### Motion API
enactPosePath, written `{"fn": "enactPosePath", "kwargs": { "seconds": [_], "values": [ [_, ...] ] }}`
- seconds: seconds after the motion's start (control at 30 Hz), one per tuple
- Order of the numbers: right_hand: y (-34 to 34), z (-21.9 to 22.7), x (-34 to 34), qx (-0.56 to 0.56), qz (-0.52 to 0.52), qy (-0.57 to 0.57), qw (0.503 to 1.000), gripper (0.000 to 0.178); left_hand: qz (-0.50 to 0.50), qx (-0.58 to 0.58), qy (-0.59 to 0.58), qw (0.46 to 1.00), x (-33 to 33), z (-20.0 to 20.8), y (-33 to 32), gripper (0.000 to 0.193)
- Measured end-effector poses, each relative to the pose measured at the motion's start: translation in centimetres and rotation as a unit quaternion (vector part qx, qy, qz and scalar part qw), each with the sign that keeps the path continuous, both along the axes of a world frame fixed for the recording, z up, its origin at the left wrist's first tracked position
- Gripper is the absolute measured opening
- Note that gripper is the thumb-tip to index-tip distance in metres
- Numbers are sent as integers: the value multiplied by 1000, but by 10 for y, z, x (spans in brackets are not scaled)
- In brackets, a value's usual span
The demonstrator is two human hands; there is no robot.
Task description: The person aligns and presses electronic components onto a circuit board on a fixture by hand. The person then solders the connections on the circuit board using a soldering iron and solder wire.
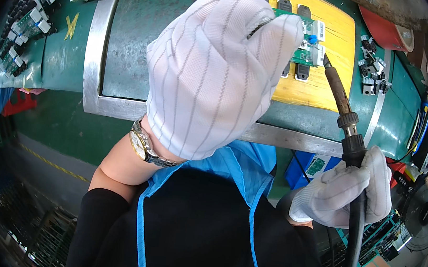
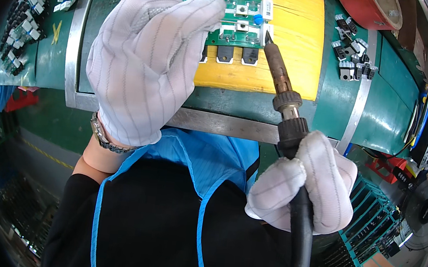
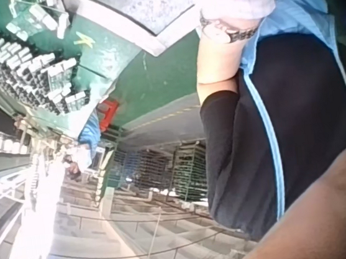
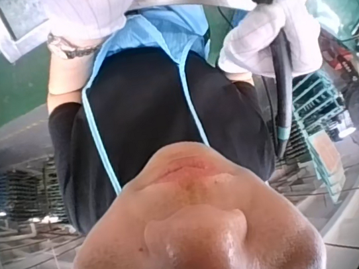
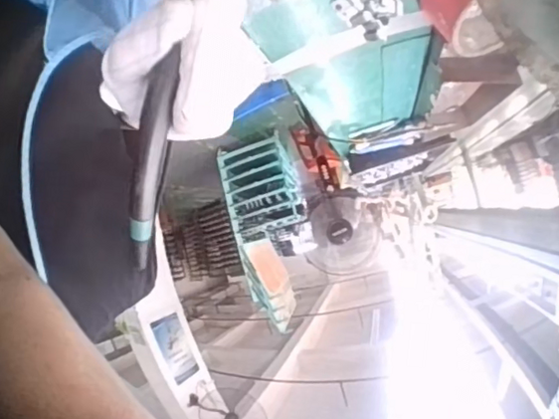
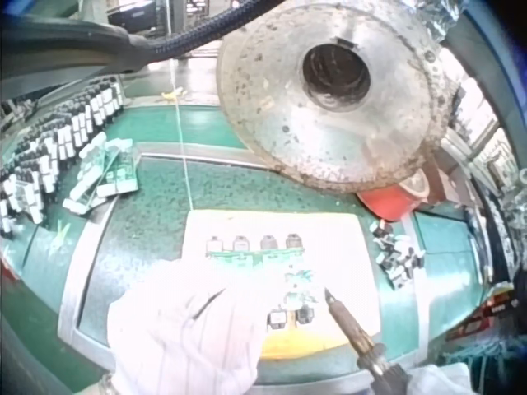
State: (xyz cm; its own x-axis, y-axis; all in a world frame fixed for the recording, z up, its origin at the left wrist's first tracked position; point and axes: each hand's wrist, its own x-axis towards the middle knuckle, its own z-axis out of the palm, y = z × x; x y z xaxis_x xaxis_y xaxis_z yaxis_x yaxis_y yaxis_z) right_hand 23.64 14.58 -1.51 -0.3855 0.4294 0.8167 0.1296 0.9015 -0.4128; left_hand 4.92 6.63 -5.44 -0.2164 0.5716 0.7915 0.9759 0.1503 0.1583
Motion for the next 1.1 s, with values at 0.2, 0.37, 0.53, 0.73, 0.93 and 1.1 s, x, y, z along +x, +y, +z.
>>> {"fn": "enactPosePath", "kwargs": {
  "seconds": [0.2, 0.37, 0.53, 0.73, 0.93, 1.1],
  "values": [
    [-2, 5, -1, -47, -3, -54, 997, 16, -9, -41, -14, 999, 2, 0, -5, 30],
    [-6, -1, -6, -75, 4, -34, 997, 16, 0, -42, 27, 999, 2, -4, -5, 35],
    [-6, -2, -6, -54, 28, -44, 997, 22, 2, -39, 36, 999, 2, -5, -3, 35],
    [-5, -5, -3, -45, 24, -44, 998, 22, 6, -50, 22, 999, 9, -2, 0, 34],
    [-3, 4, 1, -58, 39, -68, 995, 23, 2, -35, 23, 999, 9, -4, 1, 34],
    [-4, -1, -2, -21, 18, -75, 997, 23, 3, -41, 27, 999, 9, -1, 0, 35]
  ]
}}
